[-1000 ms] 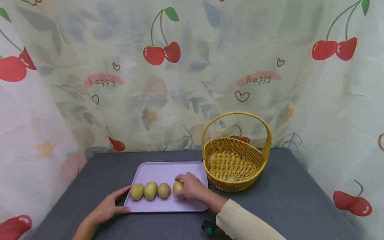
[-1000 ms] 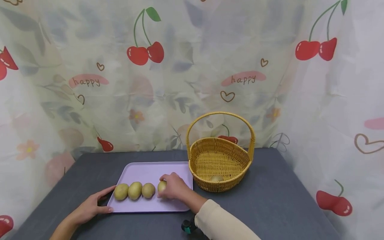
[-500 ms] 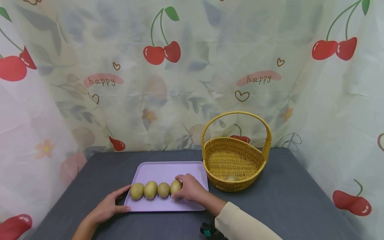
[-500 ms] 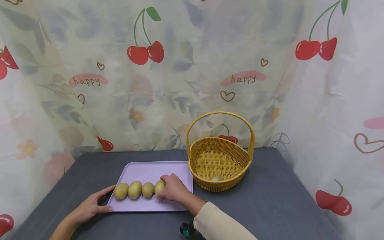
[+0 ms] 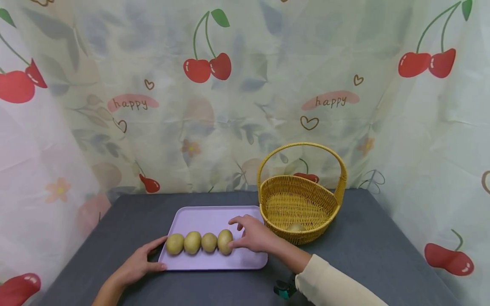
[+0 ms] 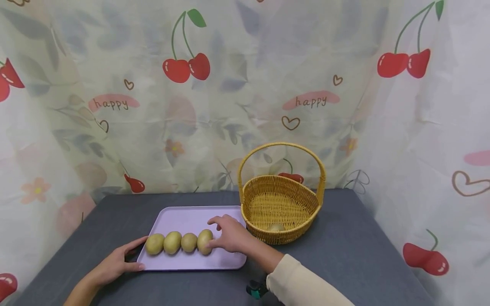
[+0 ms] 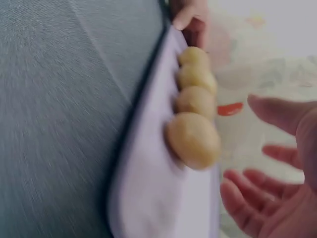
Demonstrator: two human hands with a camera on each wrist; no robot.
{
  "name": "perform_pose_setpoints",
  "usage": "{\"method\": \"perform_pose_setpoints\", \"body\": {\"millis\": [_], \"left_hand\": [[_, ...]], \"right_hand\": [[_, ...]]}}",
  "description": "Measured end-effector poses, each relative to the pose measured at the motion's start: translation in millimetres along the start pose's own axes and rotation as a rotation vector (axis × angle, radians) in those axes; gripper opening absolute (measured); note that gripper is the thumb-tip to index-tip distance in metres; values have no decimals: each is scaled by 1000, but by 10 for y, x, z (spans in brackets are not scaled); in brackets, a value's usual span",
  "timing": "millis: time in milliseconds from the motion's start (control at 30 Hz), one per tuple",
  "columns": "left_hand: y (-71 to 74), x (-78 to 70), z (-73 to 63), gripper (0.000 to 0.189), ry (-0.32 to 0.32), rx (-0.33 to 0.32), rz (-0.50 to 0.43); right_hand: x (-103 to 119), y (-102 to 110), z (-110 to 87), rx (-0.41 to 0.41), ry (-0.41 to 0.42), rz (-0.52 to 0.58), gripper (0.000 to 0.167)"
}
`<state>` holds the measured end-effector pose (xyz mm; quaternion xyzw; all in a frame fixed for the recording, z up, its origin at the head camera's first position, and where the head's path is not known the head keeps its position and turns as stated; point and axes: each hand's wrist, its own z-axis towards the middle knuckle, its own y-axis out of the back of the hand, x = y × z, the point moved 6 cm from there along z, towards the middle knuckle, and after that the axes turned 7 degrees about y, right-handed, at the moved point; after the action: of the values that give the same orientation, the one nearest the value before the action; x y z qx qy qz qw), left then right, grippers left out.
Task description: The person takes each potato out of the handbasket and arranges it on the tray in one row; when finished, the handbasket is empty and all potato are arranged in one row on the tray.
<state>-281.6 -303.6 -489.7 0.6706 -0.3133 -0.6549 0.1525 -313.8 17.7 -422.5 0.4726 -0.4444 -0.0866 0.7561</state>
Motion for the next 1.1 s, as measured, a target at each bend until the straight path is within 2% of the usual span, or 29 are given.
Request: {"method": "perform_pose_setpoints", "body": {"millis": [133, 267, 433, 567, 667, 800, 1000, 1100], "left_hand": [[1, 12, 0, 82, 4, -1, 0], [-2, 35, 6, 82, 9, 1, -1], [6, 58, 8, 83, 11, 3, -4], [2, 77, 8, 82, 17, 9, -13], [-2, 81, 4, 82, 21, 10, -16], [-3, 81, -3, 82, 18, 4, -12], [3, 70, 5, 82, -4, -12, 0], [6, 61, 11, 82, -10, -16, 0]], "right_hand": [[37, 217, -82, 55, 109, 79, 52], [27, 469, -173, 108, 160, 129, 49], [-53, 810, -235, 186, 147, 166, 46], [-210, 1032, -229, 242, 119, 167, 45], [-366, 1148, -209, 275, 68, 168, 44], [-585, 1229, -191, 328, -56, 205, 43], [-880, 1168, -225, 424, -276, 279, 44], [-979, 1101, -257, 480, -340, 279, 45]]}}
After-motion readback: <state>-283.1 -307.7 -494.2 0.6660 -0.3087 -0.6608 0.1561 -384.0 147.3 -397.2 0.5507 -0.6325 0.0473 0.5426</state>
